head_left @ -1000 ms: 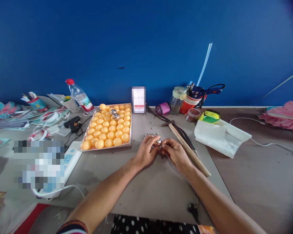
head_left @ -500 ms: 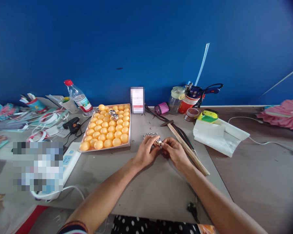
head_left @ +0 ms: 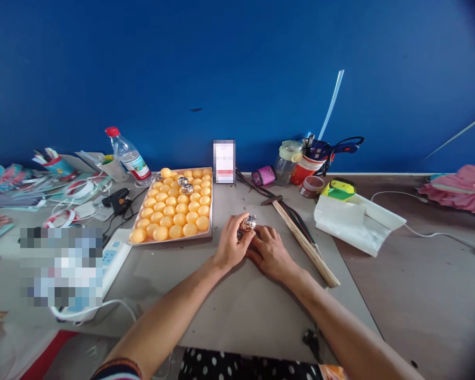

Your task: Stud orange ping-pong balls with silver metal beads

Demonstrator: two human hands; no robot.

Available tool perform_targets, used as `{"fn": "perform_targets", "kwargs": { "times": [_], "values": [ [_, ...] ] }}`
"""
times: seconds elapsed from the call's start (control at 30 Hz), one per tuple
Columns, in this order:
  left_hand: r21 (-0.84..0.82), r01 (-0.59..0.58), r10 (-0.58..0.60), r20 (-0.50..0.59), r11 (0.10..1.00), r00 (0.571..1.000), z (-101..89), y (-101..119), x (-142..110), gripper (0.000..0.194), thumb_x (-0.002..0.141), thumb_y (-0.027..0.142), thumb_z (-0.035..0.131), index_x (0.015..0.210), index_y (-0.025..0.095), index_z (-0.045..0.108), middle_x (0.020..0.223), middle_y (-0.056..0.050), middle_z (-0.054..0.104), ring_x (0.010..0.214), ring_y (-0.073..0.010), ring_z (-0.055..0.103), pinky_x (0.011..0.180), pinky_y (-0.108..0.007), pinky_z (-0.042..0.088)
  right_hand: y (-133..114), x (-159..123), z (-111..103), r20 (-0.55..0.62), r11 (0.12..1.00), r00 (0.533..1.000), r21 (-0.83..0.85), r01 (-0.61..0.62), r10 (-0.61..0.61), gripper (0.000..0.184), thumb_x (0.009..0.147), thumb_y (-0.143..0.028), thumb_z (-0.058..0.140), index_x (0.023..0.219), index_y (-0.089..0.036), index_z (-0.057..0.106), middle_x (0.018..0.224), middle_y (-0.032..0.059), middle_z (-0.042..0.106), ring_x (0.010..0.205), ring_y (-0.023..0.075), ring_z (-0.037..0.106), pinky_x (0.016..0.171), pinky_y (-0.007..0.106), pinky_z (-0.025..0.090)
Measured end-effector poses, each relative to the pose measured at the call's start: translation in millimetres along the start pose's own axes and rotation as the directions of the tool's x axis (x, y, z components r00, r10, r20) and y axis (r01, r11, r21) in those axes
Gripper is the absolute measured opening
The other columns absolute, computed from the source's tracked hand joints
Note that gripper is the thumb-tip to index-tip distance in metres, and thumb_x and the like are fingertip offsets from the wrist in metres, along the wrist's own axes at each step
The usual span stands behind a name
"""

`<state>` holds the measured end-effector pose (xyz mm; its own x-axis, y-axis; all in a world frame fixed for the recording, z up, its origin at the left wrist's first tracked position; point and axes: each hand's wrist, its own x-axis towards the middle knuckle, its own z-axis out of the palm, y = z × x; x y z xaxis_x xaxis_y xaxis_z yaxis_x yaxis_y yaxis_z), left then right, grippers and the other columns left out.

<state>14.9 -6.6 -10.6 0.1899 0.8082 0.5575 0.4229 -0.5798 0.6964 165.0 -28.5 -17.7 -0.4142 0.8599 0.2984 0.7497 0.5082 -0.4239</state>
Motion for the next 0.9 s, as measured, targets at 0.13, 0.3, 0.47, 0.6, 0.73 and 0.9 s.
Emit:
{"fn": "perform_targets", "kwargs": {
  "times": [0.13,0.3,0.47,0.6,0.73,0.9],
  "values": [
    [0.015,-0.015,0.015,0.008,1.0,1.0,-0.1,2,1,0.037,0.085,0.022,0.052,0.121,0.017,0.045,0.106,-0.01,0.056,0.098,-0.0186,0.054,0.088,-0.035,0.046,1,1,-2,-0.012,0.999,1.0,0.045,-0.023,0.024,0.017,0.085,-0.028,0.053,0.094,-0.022,0.066,0.099,0.0099,0.057,0.096,0.0247,0.045,0.08,0.037,0.039],
    [0.032,-0.031,0.03,0.017,0.999,0.999,-0.5,2,1,0.036,0.086,0.022,0.051,0.121,0.017,0.045,0.106,-0.01,0.056,0.098,-0.0186,0.054,0.087,-0.034,0.046,-1,2,-2,-0.033,0.997,0.998,0.066,-0.051,0.053,0.013,0.084,-0.026,0.054,0.082,-0.02,0.065,0.087,0.0074,0.059,0.087,0.0225,0.046,0.075,0.035,0.037],
    [0.034,-0.042,0.042,0.01,0.999,0.999,-0.5,0,1,0.036,0.085,0.024,0.052,0.12,0.016,0.045,0.104,-0.01,0.056,0.096,-0.0186,0.054,0.086,-0.033,0.046,1,3,-6,-0.215,0.942,0.961,0.323,-0.096,0.172,0.01,0.076,-0.014,0.049,0.073,-0.019,0.056,0.089,0.008,0.06,0.085,0.02,0.054,0.076,0.033,0.041],
    [0.015,-0.046,0.046,0.025,0.999,0.999,0.4,-1,0,0.036,0.085,0.024,0.053,0.12,0.017,0.045,0.104,-0.009,0.056,0.095,-0.0184,0.054,0.085,-0.034,0.046,6,5,-12,-0.137,0.685,0.862,0.672,-0.282,0.489,0.003,0.075,-0.018,0.049,0.073,-0.02,0.051,0.066,0.0011,0.059,0.059,0.0144,0.055,0.058,0.027,0.043],
    [0.019,-0.042,0.041,0.044,0.999,0.998,1.2,-1,0,0.037,0.085,0.024,0.054,0.121,0.018,0.045,0.105,-0.009,0.056,0.097,-0.0194,0.053,0.086,-0.035,0.046,5,6,-13,0.038,0.351,0.837,0.896,-0.271,0.546,0.012,0.075,-0.027,0.058,0.071,-0.02,0.05,0.045,-0.0071,0.047,0.042,0.0093,0.043,0.047,0.023,0.036],
    [0.002,-0.03,0.03,0.061,1.0,0.998,1.9,-3,-1,0.039,0.084,0.021,0.053,0.122,0.019,0.044,0.105,-0.009,0.055,0.097,-0.0186,0.053,0.085,-0.034,0.046,-1,6,-15,0.149,0.124,0.859,0.963,-0.238,0.49,0.018,0.069,-0.032,0.068,0.077,-0.017,0.061,0.056,-0.0029,0.058,0.051,0.0096,0.052,0.055,0.024,0.04]
  ]
}}
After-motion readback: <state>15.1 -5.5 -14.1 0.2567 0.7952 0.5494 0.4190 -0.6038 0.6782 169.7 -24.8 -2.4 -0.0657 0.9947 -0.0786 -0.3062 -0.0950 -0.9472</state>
